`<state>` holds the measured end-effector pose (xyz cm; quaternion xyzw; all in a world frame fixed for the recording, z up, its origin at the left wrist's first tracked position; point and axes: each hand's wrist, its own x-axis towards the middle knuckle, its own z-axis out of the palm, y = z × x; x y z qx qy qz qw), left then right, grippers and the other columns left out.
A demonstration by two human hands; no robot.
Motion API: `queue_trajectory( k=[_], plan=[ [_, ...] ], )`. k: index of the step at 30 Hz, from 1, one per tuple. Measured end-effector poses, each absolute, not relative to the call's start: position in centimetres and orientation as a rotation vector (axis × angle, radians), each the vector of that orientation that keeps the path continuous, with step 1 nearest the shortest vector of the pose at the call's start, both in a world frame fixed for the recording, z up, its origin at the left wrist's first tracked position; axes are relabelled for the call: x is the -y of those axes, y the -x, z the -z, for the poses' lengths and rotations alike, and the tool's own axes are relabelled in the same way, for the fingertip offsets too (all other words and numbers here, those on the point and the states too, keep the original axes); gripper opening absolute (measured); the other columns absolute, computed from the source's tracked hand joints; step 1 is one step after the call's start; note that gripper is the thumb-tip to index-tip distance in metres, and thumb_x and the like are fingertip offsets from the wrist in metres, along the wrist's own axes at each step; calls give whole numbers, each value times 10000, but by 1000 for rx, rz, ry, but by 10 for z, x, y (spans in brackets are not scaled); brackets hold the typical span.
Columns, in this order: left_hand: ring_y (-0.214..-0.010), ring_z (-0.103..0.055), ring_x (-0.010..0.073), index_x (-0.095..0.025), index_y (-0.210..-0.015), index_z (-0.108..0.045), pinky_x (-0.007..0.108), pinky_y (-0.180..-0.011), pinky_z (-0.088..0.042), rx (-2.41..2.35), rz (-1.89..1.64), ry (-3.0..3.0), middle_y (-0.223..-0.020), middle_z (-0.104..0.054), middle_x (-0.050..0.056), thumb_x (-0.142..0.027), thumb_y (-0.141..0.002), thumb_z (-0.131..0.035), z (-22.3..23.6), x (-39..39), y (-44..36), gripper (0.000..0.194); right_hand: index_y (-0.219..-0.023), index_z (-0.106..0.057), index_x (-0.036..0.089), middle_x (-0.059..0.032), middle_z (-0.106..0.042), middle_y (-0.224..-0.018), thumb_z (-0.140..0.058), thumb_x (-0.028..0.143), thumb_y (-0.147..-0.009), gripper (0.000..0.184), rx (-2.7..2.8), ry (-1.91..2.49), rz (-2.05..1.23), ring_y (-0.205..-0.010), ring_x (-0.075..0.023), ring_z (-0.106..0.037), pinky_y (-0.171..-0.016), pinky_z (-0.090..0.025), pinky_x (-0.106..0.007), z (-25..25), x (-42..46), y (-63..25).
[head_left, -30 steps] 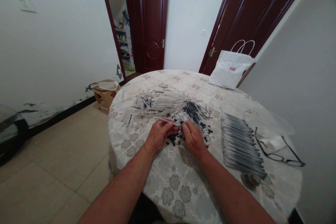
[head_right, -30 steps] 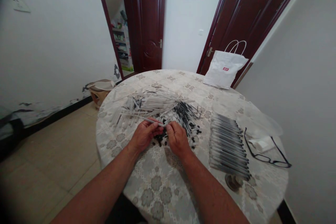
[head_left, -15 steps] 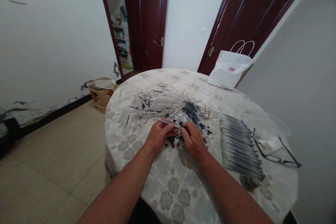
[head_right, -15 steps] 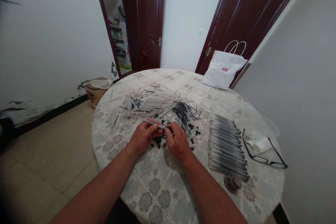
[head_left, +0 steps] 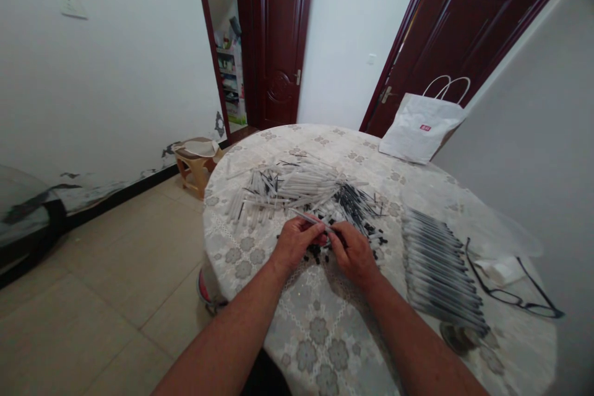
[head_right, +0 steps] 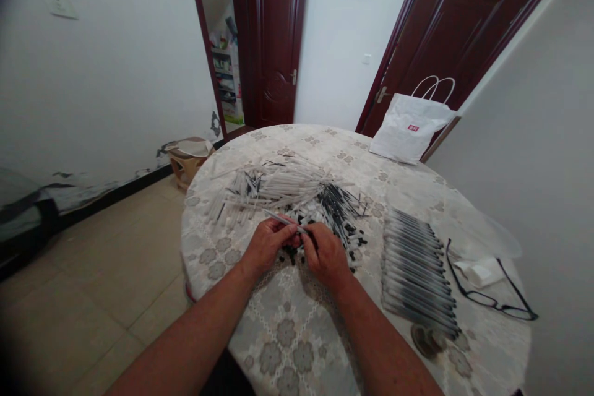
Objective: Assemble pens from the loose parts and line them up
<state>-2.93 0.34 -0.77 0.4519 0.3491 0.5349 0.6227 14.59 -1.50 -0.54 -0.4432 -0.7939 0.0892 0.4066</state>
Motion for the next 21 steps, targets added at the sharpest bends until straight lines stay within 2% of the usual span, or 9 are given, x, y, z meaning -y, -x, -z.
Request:
queue_trajectory(
  k=[5,10,15,21],
  plan=[
    [-576,-664,162,-151,-943,-736,268,-582,-542,-900,-1252,-1130,-665,-713,41,-498,-816,-758,3,2,27,370,-1089,-663,186,-99,-711,-987,-476,266,-1016,216,2016,1147,-130,-899,-221,-665,-826,-509,-342,12,12,-150],
    [-600,-640,129,-177,-966,-690,249,-516,-517,-926,-1605,-951,-942,-749,65,-450,-852,-692,-9,-1,50,297,-1112,-669,185,-99,-740,-1009,-487,338,-1012,258,1761,1321,-58,-916,-230,-693,-857,-525,-352,16,6,-155],
    [-567,-582,86,-187,-963,-644,207,-510,-480,-1076,-1836,-807,-904,-722,31,-366,-826,-693,-22,-4,90,231,-1136,-675,173,-90,-758,-977,-511,389,-989,308,1626,1405,-67,-859,-227,-707,-815,-528,-342,14,4,-159],
    [-614,-606,145,-205,-955,-723,239,-549,-469,-1372,-1559,-1289,-760,-691,16,-359,-842,-693,-15,7,89,194,-1124,-673,176,-87,-760,-946,-508,401,-977,316,1553,1421,-114,-826,-227,-704,-778,-515,-333,-4,6,-159]
  ],
)
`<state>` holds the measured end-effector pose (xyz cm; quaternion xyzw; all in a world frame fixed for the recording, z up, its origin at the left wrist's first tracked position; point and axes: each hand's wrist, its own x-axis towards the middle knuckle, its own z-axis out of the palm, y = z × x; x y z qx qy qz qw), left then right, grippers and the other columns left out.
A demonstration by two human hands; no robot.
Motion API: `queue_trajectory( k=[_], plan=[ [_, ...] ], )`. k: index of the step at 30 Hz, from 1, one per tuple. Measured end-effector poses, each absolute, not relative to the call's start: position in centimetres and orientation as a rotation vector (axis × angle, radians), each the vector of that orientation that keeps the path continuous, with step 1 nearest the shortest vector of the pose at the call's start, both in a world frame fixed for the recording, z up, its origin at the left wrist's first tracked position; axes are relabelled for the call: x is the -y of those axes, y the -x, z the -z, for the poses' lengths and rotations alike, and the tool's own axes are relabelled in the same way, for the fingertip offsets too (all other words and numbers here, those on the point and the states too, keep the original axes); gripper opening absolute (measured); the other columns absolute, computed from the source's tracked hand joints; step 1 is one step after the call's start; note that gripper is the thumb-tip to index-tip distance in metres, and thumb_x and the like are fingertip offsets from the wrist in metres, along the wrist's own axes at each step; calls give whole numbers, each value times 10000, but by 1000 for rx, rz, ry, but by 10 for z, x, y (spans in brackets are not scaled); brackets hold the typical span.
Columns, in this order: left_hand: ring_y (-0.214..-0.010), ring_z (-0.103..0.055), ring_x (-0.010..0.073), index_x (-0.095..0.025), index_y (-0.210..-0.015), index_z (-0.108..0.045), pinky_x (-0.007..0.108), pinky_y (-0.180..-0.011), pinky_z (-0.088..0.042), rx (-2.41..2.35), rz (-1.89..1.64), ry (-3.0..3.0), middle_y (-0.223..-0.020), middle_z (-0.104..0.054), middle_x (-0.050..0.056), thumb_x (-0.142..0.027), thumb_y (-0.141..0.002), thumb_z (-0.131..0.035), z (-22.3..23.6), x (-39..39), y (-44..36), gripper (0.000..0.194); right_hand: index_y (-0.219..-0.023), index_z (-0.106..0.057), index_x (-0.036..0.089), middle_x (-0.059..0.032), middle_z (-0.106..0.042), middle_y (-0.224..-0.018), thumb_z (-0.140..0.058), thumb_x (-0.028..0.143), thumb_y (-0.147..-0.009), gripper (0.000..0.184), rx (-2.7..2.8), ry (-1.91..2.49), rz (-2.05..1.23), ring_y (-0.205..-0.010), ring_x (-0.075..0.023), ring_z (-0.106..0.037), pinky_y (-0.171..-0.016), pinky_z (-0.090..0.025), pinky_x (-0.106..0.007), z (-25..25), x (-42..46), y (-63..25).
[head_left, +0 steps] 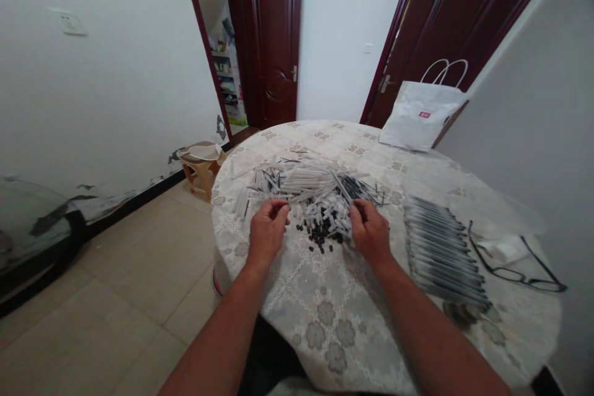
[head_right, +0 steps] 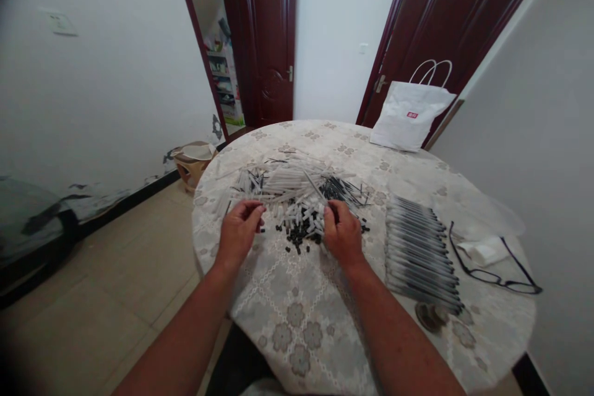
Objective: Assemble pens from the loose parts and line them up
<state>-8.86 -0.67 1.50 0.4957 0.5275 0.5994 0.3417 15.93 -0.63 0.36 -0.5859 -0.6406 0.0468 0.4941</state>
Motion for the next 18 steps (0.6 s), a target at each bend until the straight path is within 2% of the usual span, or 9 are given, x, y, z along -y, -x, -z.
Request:
queue_trajectory(
  k=[6,10,13,18],
  plan=[
    [-789,-644,206,-243,-930,-764,329,-805,-493,-1325,-1402,-1693,-878,-737,47,-250,-809,-718,0,8,57,129,-1029,-700,190,-66,-738,-852,-532,405,-948,285,1547,1475,-150,-756,-222,-665,-707,-475,-315,-46,11,-178],
    [-826,-655,230,-253,-1003,-743,371,-853,-498,-1343,-1264,-1953,-926,-726,64,-215,-833,-679,3,7,37,185,-1009,-712,194,-65,-733,-882,-553,377,-940,252,1576,1464,-173,-742,-209,-644,-710,-467,-312,-64,24,-194],
    [-940,-661,259,-247,-1053,-711,390,-897,-489,-1355,-1153,-2145,-1012,-717,88,-181,-841,-663,7,7,23,227,-990,-704,196,-71,-717,-941,-566,327,-942,196,1646,1429,-138,-804,-207,-643,-756,-472,-314,-65,40,-204],
    [-1013,-649,269,-240,-1124,-663,366,-871,-485,-1486,-920,-2347,-1086,-693,103,-170,-879,-626,14,8,7,258,-995,-675,206,-73,-681,-942,-564,284,-970,138,1737,1391,-126,-832,-212,-629,-743,-474,-320,-54,71,-217]
  ],
)
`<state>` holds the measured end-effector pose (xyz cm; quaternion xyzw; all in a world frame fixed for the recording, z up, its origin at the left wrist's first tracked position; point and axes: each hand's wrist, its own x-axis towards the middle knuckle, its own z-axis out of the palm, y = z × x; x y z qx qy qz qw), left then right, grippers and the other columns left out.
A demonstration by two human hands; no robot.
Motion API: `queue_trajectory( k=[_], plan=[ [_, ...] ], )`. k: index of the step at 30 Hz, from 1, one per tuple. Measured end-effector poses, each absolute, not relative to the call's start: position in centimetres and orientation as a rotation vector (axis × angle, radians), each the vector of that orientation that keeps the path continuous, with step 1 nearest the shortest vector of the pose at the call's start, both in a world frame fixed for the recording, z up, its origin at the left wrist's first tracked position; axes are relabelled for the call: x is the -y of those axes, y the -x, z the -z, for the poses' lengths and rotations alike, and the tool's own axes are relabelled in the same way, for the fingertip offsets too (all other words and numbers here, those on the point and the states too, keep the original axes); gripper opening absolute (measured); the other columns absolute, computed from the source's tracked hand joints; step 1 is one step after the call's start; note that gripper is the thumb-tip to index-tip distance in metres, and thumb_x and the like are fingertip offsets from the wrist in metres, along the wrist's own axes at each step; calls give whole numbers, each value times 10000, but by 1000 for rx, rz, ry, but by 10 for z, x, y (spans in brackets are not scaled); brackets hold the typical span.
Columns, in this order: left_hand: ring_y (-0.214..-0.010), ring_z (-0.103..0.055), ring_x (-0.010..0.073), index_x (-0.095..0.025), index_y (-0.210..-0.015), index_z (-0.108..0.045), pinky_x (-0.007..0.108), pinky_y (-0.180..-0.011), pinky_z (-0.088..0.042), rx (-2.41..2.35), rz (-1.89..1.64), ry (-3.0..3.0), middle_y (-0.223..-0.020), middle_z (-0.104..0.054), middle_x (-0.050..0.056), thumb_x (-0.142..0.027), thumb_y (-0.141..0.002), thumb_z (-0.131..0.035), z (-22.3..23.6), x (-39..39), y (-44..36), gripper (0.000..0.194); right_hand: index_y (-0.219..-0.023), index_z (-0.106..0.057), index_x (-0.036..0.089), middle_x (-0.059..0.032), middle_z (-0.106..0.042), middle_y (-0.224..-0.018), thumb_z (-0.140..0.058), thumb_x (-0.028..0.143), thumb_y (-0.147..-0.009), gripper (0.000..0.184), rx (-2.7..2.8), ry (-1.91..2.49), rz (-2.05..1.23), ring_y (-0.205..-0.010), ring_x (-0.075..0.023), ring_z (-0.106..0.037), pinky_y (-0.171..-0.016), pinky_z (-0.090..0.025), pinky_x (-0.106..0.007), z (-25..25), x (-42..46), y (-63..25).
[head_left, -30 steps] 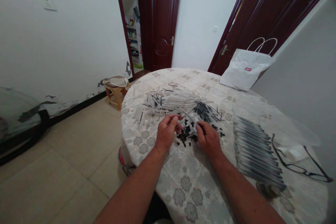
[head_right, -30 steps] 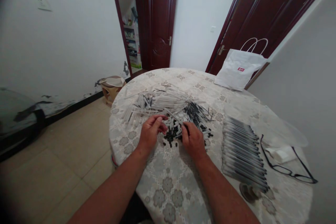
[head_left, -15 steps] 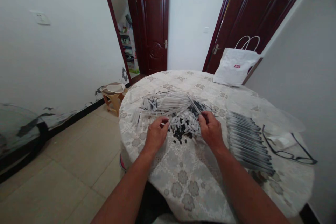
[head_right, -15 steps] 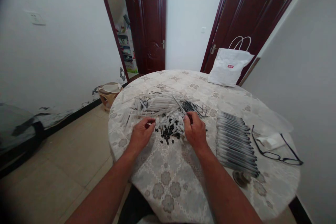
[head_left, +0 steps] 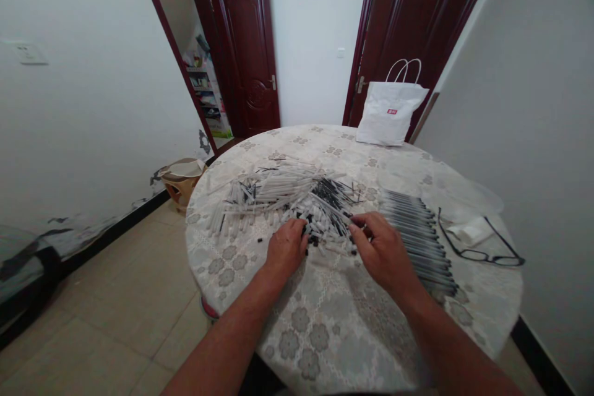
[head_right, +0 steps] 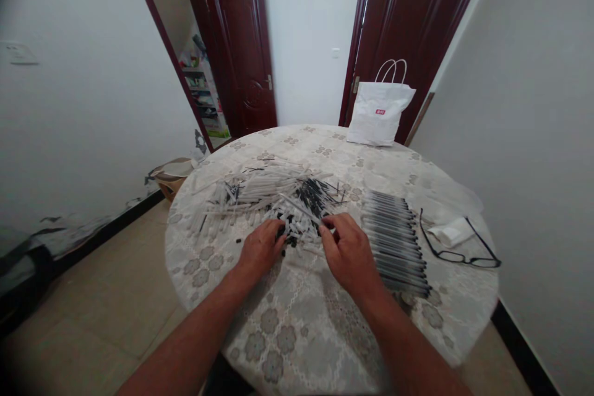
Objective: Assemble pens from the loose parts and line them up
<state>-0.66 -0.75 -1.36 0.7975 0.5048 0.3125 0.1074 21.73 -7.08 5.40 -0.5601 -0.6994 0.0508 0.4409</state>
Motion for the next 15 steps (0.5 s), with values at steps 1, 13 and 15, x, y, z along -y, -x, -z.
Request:
queue_trajectory(
  k=[1,13,15],
  plan=[
    [-1016,-649,263,-246,-1140,-656,355,-865,-486,-1510,-891,-2373,-1094,-691,99,-172,-883,-625,15,7,4,269,-998,-669,208,-74,-676,-937,-561,275,-973,129,1756,1386,-128,-824,-214,-627,-738,-474,-325,-51,76,-220],
    [-1027,-647,234,-231,-1164,-669,359,-936,-516,-1380,-1100,-2406,-1098,-656,106,-195,-944,-550,21,5,5,252,-1097,-616,251,-81,-657,-984,-511,206,-992,155,1893,1259,-271,-850,-229,-645,-734,-517,-352,-23,104,-228],
    [-1026,-647,224,-232,-1171,-663,357,-945,-521,-1382,-1192,-2367,-1101,-633,101,-202,-947,-549,19,8,6,253,-1107,-603,253,-78,-658,-970,-501,200,-994,161,1915,1222,-308,-825,-223,-647,-721,-524,-350,-18,107,-225]
  ],
)
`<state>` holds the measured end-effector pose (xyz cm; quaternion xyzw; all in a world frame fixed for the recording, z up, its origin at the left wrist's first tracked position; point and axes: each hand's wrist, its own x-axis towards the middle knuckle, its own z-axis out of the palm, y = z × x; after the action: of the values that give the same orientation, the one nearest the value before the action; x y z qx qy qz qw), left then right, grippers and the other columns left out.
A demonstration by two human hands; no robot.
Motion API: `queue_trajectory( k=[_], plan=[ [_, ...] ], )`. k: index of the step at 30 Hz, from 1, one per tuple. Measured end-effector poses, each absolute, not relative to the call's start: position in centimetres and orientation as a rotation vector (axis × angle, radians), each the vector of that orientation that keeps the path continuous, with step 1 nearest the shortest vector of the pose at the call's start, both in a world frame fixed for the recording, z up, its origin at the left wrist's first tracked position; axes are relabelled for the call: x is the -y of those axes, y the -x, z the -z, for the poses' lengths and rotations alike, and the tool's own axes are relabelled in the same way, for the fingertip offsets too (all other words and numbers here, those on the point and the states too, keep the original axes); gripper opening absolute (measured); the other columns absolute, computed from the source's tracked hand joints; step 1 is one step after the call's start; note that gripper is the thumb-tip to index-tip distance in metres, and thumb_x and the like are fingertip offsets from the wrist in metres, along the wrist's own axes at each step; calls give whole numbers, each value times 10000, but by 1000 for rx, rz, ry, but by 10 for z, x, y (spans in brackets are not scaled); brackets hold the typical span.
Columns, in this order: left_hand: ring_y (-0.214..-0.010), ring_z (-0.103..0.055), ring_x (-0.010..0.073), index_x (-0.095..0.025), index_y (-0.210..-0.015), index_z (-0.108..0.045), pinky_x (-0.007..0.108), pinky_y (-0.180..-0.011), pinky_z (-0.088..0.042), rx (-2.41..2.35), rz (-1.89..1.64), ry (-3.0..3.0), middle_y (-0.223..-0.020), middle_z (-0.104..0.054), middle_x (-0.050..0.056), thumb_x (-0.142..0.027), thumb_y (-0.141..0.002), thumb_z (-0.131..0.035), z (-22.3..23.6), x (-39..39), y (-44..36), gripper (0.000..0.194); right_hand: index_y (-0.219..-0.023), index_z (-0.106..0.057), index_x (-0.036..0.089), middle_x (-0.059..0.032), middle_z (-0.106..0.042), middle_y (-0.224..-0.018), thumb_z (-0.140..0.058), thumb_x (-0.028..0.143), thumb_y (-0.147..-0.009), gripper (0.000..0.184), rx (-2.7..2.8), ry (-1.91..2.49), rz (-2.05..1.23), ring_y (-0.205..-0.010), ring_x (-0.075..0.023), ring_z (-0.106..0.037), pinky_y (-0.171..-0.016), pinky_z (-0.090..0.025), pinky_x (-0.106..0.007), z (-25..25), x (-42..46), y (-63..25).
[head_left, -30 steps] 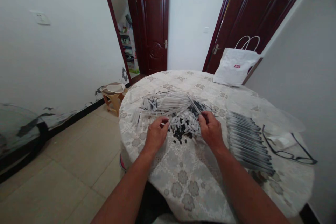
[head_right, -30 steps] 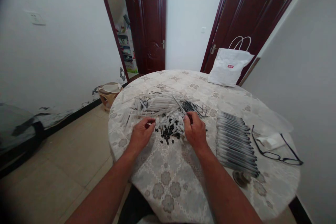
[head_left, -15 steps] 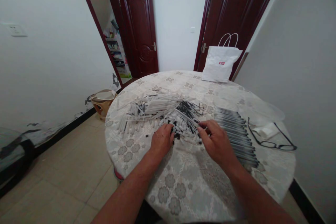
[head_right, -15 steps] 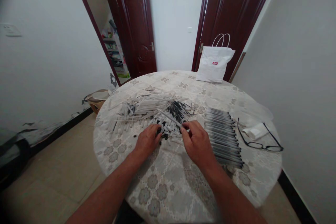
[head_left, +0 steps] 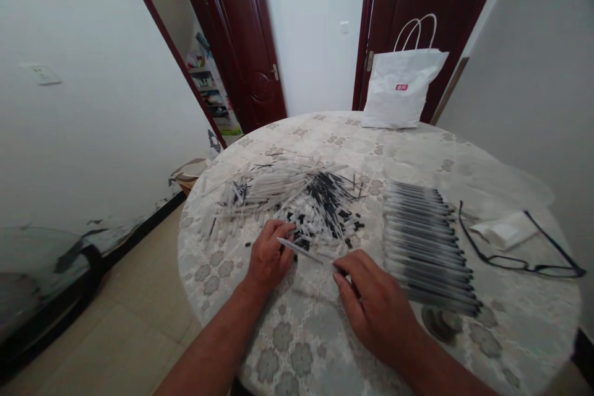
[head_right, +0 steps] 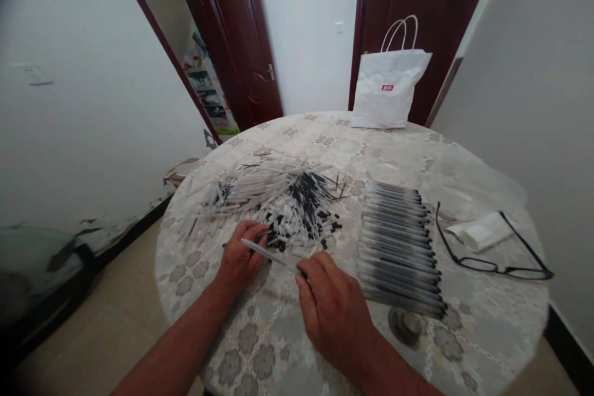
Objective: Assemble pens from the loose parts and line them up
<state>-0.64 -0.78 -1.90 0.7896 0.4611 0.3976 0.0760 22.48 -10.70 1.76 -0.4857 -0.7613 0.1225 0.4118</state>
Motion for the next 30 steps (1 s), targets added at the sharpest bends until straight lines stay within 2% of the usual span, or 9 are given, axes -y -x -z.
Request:
queue_trajectory(
  k=[3,8,13,17,23,30],
  plan=[
    [-1065,-645,232,-234,-1167,-638,380,-982,-517,-1418,-1324,-2343,-1116,-647,95,-185,-942,-552,20,10,9,246,-1109,-590,252,-73,-664,-944,-499,189,-986,166,1953,1173,-337,-780,-216,-648,-691,-534,-344,-11,111,-220],
    [-998,-673,225,-263,-1190,-648,378,-945,-547,-1401,-1379,-2371,-1060,-696,67,-156,-942,-559,26,10,16,284,-1093,-573,250,-69,-677,-933,-501,174,-970,161,1976,1147,-342,-779,-218,-658,-681,-532,-333,-4,113,-215],
    [-964,-668,222,-302,-1223,-709,357,-895,-570,-1370,-1415,-2359,-1054,-673,68,-147,-924,-607,28,10,20,352,-1084,-562,238,-38,-660,-895,-505,166,-965,150,2007,1124,-477,-764,-193,-644,-680,-493,-314,3,110,-211],
    [-990,-646,222,-328,-1267,-691,367,-879,-571,-1350,-1423,-2356,-1083,-633,69,-129,-935,-587,30,10,23,401,-1078,-558,221,-30,-649,-875,-498,170,-974,131,2013,1088,-500,-750,-174,-618,-665,-452,-293,8,108,-208],
    [-1001,-610,192,-236,-1257,-642,344,-900,-551,-1282,-1473,-2442,-1082,-575,75,-82,-962,-534,24,9,23,350,-1090,-571,205,-31,-644,-873,-513,181,-974,132,1962,1075,-405,-742,-163,-602,-682,-446,-281,10,103,-210],
    [-1000,-621,199,-188,-1182,-615,357,-912,-533,-1202,-1517,-2402,-1060,-614,77,-114,-972,-524,20,7,24,240,-1086,-596,200,-37,-637,-886,-520,184,-981,131,1858,1160,-308,-770,-165,-603,-708,-469,-277,18,95,-216]
  ],
)
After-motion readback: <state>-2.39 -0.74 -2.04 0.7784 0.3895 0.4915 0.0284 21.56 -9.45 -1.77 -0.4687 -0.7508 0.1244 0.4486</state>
